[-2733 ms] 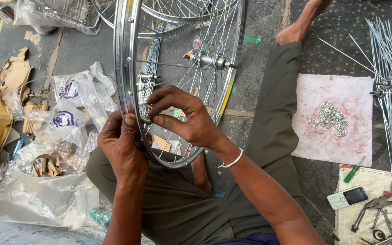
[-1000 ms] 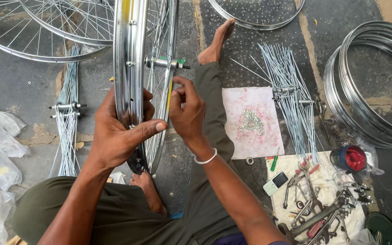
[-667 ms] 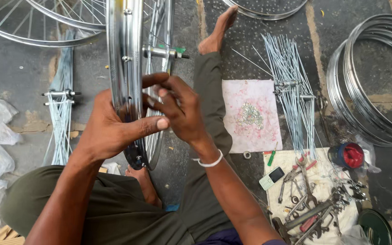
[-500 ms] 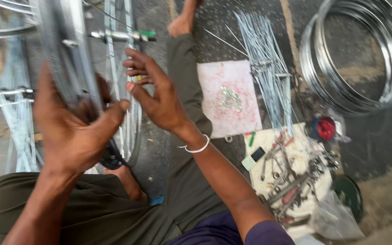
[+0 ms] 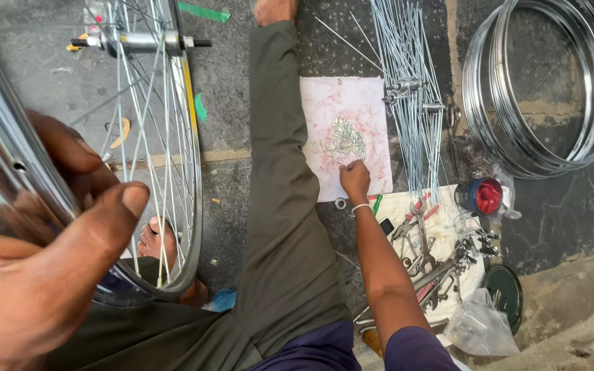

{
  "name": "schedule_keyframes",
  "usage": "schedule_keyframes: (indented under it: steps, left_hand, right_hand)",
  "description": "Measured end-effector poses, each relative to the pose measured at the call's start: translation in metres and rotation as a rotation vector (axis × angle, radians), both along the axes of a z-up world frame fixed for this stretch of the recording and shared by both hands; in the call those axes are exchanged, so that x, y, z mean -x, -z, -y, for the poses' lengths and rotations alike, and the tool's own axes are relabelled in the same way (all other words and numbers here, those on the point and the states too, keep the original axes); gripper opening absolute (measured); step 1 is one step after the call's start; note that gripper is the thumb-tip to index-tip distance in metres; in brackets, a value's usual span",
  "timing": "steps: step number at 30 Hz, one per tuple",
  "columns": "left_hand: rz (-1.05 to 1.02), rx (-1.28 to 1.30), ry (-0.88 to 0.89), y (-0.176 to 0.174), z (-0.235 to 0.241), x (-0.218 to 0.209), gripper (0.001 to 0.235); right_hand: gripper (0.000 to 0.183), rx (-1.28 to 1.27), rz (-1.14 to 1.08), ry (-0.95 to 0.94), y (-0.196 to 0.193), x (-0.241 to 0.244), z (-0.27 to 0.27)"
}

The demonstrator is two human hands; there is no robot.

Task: The person is assembling a bicycle wheel by inserting spokes into the rim and hub. They use a spoke wrench to tighten the spokes and ensure the wheel is properly aligned.

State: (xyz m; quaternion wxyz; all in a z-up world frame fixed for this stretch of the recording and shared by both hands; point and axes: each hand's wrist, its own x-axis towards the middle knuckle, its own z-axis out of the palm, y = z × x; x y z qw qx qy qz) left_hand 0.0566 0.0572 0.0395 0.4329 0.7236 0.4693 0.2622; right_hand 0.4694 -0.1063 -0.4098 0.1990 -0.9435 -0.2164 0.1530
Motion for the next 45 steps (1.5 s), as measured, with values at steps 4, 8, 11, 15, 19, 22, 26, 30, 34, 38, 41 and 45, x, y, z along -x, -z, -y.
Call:
schedule_keyframes:
  steps: [4,8,11,15,19,22,26,30,34,38,41,45]
  left_hand:
    - [0.412,0.078,-0.081,-0.015,0.007,-0.031,0.041]
    - [0.517,0.187,-0.052,-0.016,0.010,-0.050,0.041]
    - [0.372,-0.006,0.036,-0.010,0.010,-0.045,0.028]
    - [0.347,-0.094,0.072,-0.006,0.014,-0.042,0.020]
    - [0.396,-0.048,0.090,-0.007,0.017,-0.045,0.018]
    - [0.442,-0.071,0.102,-0.007,0.017,-0.044,0.025]
    - [0.488,-0.156,0.107,-0.006,0.016,-0.037,0.034]
    - [0.542,-0.107,0.149,-0.006,0.012,-0.032,0.049]
    - [0.557,-0.155,0.138,-0.006,0.009,-0.030,0.042]
    - [0.607,-0.148,0.171,-0.004,0.007,-0.028,0.039]
    - [0.638,-0.168,0.151,-0.003,0.006,-0.029,0.039]
    - [0.606,-0.204,0.145,-0.001,0.005,-0.028,0.038]
  right_hand:
    - [0.023,0.031,0.170,-0.166,-0.007,0.015,0.008]
    - [0.021,-0.005,-0.114,-0.096,-0.060,0.013,-0.059]
    - [0.018,-0.451,-0.414,-0.128,-0.163,0.016,-0.100]
    - [0.017,-0.848,-0.590,-0.626,-0.349,0.063,-0.120]
    - [0.006,-0.835,-0.204,-1.113,-0.497,0.146,-0.084]
    - [0.017,-0.662,0.133,-1.275,-0.543,0.202,-0.084]
    - [0.022,-0.540,0.236,-1.360,-0.555,0.232,-0.101]
    - [0.023,-0.494,0.219,-1.369,-0.555,0.236,-0.102]
    - [0.023,-0.466,0.269,-1.376,-0.556,0.241,-0.103]
    - [0.023,-0.439,0.321,-1.380,-0.555,0.249,-0.108]
    - [0.024,-0.431,0.323,-1.373,-0.557,0.250,-0.111]
    - [0.023,-0.418,0.330,-1.367,-0.558,0.249,-0.112]
